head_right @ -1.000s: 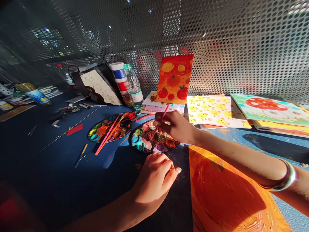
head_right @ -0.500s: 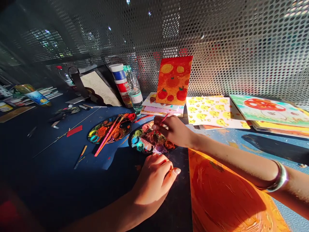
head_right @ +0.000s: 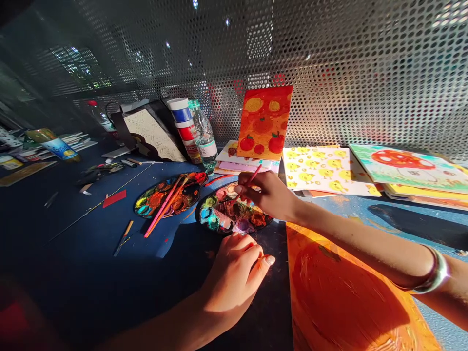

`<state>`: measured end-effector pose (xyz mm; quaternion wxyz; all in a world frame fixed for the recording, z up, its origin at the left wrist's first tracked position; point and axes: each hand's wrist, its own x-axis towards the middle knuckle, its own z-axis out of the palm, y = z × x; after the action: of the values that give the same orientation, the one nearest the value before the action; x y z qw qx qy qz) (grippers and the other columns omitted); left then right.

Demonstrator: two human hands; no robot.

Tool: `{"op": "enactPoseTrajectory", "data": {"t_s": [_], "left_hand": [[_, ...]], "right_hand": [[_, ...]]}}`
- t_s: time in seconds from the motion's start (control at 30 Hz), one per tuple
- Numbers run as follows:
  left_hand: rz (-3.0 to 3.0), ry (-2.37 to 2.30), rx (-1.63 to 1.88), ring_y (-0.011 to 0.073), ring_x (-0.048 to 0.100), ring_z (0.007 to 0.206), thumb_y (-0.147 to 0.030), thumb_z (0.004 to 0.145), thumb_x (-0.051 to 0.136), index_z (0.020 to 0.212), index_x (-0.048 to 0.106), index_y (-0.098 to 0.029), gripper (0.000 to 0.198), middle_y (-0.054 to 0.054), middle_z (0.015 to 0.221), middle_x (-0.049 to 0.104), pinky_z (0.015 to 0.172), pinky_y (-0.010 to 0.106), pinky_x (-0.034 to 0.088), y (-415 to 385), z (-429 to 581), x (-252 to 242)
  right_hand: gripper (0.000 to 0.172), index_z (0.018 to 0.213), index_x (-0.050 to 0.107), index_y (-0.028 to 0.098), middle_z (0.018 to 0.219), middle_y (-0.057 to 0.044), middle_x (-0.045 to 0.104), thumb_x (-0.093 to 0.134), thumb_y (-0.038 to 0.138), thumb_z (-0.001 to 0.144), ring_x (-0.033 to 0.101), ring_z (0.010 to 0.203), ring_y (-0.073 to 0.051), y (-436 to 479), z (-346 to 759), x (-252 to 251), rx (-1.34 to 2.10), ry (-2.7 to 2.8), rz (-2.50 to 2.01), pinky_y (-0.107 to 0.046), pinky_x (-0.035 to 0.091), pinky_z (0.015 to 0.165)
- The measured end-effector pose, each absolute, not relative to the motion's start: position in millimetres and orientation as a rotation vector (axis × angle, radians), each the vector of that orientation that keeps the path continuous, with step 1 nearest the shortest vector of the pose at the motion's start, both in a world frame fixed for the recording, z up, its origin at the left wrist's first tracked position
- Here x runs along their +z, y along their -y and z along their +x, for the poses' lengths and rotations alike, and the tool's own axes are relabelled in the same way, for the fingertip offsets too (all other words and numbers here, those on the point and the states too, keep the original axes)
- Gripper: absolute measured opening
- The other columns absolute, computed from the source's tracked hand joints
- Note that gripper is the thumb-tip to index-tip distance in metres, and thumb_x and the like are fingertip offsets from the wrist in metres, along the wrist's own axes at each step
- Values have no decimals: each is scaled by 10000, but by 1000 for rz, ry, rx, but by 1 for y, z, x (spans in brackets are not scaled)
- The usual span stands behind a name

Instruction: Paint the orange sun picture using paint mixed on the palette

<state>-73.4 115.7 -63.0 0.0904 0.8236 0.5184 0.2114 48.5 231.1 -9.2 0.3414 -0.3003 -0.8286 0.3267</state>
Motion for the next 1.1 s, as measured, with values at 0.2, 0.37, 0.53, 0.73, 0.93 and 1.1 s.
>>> {"op": "enactPoseTrajectory", "data": {"t_s": [0.2,0.37,0.53,0.73,0.93,1.1], "left_hand": [[2473,-1542,636,194,610,719,-364,897,532,657,608,-177,313,20,695,640,696,367,482,-116,-74,-63],[2483,-1547,671,184,598,703,-340,890,545,654,604,-178,292,17,680,633,694,353,473,-116,-74,-63],[2485,-1542,654,193,601,709,-359,903,519,657,601,-180,315,18,691,636,697,370,481,-116,-74,-63],[2468,-1537,629,196,608,720,-355,904,513,663,596,-179,310,18,700,636,703,378,490,-116,-75,-61],[2471,-1549,639,195,608,720,-362,904,516,659,594,-181,315,18,695,634,707,372,484,-115,-75,-63],[2472,-1553,669,188,602,716,-349,896,534,651,592,-181,303,16,694,636,703,359,474,-115,-75,-63]], "right_hand": [[384,650,535,175,615,-24,569,511,468,896,519,607,-146,-232,48,-11,843,2177,-762,-295,403,607],[370,681,555,167,654,-38,586,490,452,908,530,629,-152,-233,49,-12,801,2136,-810,-297,407,615],[390,644,546,172,613,-30,577,510,467,898,530,598,-152,-233,52,-12,811,2142,-806,-294,403,599],[385,651,541,174,647,-36,597,516,468,898,550,618,-154,-232,54,-11,801,2177,-803,-290,422,613],[412,667,560,163,636,-35,579,475,484,911,527,597,-144,-234,59,-13,710,2120,-869,-284,405,579],[425,639,525,175,586,-17,514,476,508,899,470,574,-133,-231,58,-15,624,2081,-950,-282,369,558]]}}
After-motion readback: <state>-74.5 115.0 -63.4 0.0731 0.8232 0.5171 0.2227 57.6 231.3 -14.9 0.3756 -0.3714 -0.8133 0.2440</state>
